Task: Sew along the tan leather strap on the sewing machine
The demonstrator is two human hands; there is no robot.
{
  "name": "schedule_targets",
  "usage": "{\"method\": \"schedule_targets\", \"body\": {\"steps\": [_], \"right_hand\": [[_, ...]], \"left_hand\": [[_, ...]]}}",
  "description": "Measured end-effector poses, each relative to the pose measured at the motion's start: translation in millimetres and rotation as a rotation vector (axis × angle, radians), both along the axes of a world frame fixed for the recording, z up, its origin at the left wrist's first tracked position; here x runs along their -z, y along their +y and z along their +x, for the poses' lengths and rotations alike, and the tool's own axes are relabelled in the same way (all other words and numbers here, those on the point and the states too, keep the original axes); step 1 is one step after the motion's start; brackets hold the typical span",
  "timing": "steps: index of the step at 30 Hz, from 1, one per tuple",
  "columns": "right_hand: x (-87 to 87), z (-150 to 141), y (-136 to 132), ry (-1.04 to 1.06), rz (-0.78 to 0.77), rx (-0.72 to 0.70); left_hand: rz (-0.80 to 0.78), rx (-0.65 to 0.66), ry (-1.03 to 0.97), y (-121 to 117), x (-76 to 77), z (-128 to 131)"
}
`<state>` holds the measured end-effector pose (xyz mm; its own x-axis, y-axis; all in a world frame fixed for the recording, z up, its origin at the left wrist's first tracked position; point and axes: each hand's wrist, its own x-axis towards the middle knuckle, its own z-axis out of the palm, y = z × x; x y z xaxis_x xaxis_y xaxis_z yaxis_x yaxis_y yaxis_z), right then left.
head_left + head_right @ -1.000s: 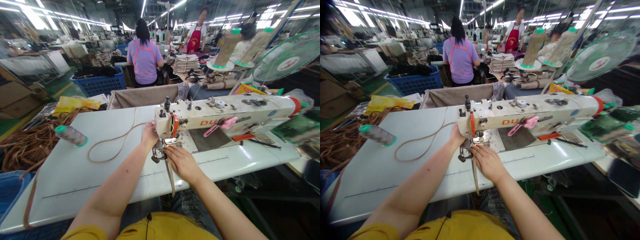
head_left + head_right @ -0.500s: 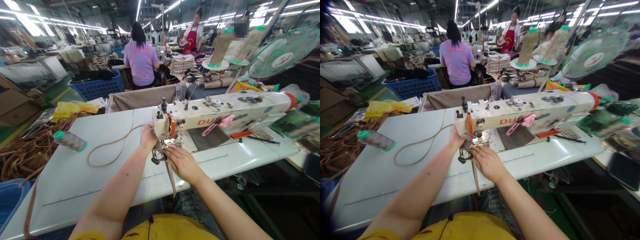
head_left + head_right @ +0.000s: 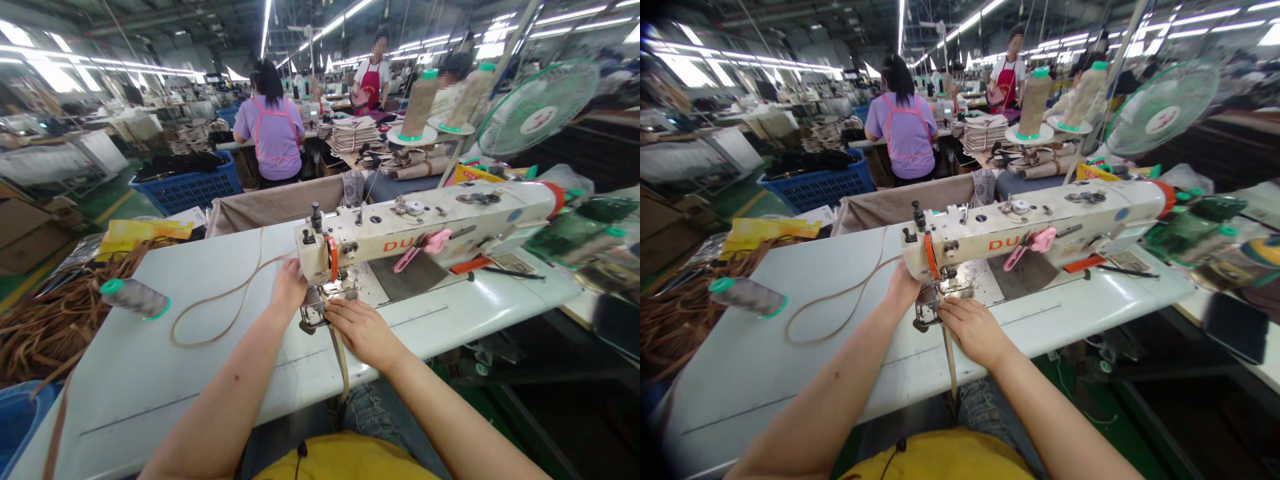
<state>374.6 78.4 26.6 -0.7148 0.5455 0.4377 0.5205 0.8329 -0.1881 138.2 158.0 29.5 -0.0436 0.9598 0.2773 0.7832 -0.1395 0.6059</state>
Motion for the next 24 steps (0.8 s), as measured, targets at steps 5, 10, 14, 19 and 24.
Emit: {"method": "schedule_targets", "body": {"steps": [5, 10, 14, 19, 24], "right_hand": [[-0.3, -1.1, -0.2, 0.028, 0.026, -0.006], [-0.9, -1.6, -1.7, 0.050, 0.041, 0.024], [-1.1, -2.3, -3.2, 0.051, 0.049, 0.028], [-2.9, -3.6, -4.3, 0.052, 0.041, 0.033], [-3.5, -3.6, -4.8, 0.031, 0.032, 0.043]], "left_hand": [[-0.012, 0.202, 0.136, -52.1, 13.1, -6.5], [0.032, 0.248, 0.427, -107.4, 33.7, -12.6], [0.052, 0.196, 0.518, -121.0, 39.0, -16.5], [0.069, 0.194, 0.558, -118.5, 39.5, -15.7], [0.111, 0.201, 0.600, -118.4, 42.3, -16.6]]}}
